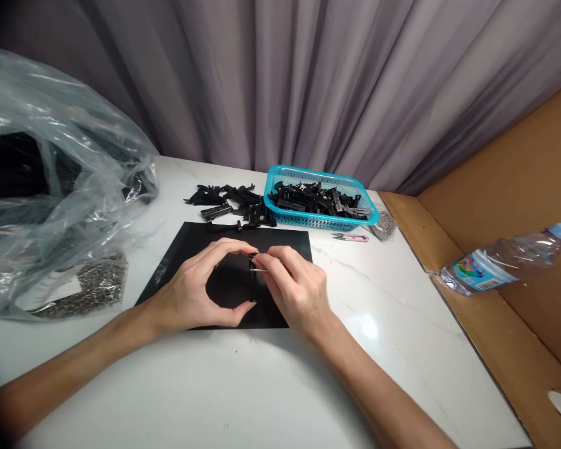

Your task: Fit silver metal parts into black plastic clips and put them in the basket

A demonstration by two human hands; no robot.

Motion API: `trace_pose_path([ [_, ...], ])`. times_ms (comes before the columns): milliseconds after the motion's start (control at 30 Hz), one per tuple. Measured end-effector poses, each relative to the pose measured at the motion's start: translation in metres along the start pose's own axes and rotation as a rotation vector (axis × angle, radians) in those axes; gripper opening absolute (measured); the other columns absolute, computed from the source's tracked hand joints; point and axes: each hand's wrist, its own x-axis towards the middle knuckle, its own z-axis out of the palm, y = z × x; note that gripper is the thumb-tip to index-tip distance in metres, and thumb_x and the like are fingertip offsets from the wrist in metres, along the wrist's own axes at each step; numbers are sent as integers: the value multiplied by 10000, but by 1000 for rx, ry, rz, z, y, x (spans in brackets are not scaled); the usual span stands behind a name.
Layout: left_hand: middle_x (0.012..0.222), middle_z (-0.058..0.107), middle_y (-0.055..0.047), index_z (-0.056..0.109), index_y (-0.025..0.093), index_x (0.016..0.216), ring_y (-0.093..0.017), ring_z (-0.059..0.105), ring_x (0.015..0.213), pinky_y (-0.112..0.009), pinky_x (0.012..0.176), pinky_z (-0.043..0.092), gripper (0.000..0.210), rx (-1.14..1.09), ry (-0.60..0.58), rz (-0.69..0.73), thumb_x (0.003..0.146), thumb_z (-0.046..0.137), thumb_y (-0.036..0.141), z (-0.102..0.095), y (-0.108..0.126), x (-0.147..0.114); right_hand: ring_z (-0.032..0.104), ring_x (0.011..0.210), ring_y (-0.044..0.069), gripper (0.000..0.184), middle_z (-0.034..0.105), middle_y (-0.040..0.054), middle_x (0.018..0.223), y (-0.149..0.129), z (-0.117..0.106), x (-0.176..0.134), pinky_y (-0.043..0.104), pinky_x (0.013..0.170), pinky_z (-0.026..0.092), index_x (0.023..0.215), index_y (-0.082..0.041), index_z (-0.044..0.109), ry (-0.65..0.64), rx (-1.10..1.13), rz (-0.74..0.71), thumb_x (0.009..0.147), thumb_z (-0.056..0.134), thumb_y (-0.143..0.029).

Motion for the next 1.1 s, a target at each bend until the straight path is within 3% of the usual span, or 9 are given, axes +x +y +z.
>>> trace_pose_path([
  [167, 1228, 675, -71, 536, 230, 1255, -272, 651, 1140, -423, 1009, 562, 615, -18, -5, -42, 703, 806, 231, 2, -1, 0, 723, 737, 150, 195, 761, 63, 956, 3, 1, -4, 262, 603, 523, 1135, -226, 699, 19, -99, -89, 999, 621, -110],
  [433, 1205, 680, -65, 548, 237, 1243, -277, 654, 1128, -435, 1006, 563, 605, -39, -28, -76, 691, 797, 230, 4, -6, 0, 740, 786, 147, 150, 763, 56, 981, 3, 7, -6, 248, 617, 528, 1124, -227, 690, -17, -96, -28, 1028, 595, -160],
  [733, 1198, 682, -59, 582, 225, 1232, -276, 656, 1147, -440, 1016, 563, 583, -66, -170, -183, 690, 792, 268, 8, -19, -2, 711, 741, 129, 217, 761, 51, 957, 5, 16, -10, 254, 563, 477, 1053, -179, 699, -158, -156, -50, 1057, 489, -123],
  [1100, 1188, 692, -76, 506, 238, 1296, -276, 697, 1126, -429, 977, 593, 722, -115, -196, -225, 654, 831, 297, 8, -26, 0, 706, 666, 140, 272, 766, 85, 1056, 13, 23, -17, 274, 550, 494, 1122, -142, 715, -265, -113, -98, 1028, 473, -59],
])
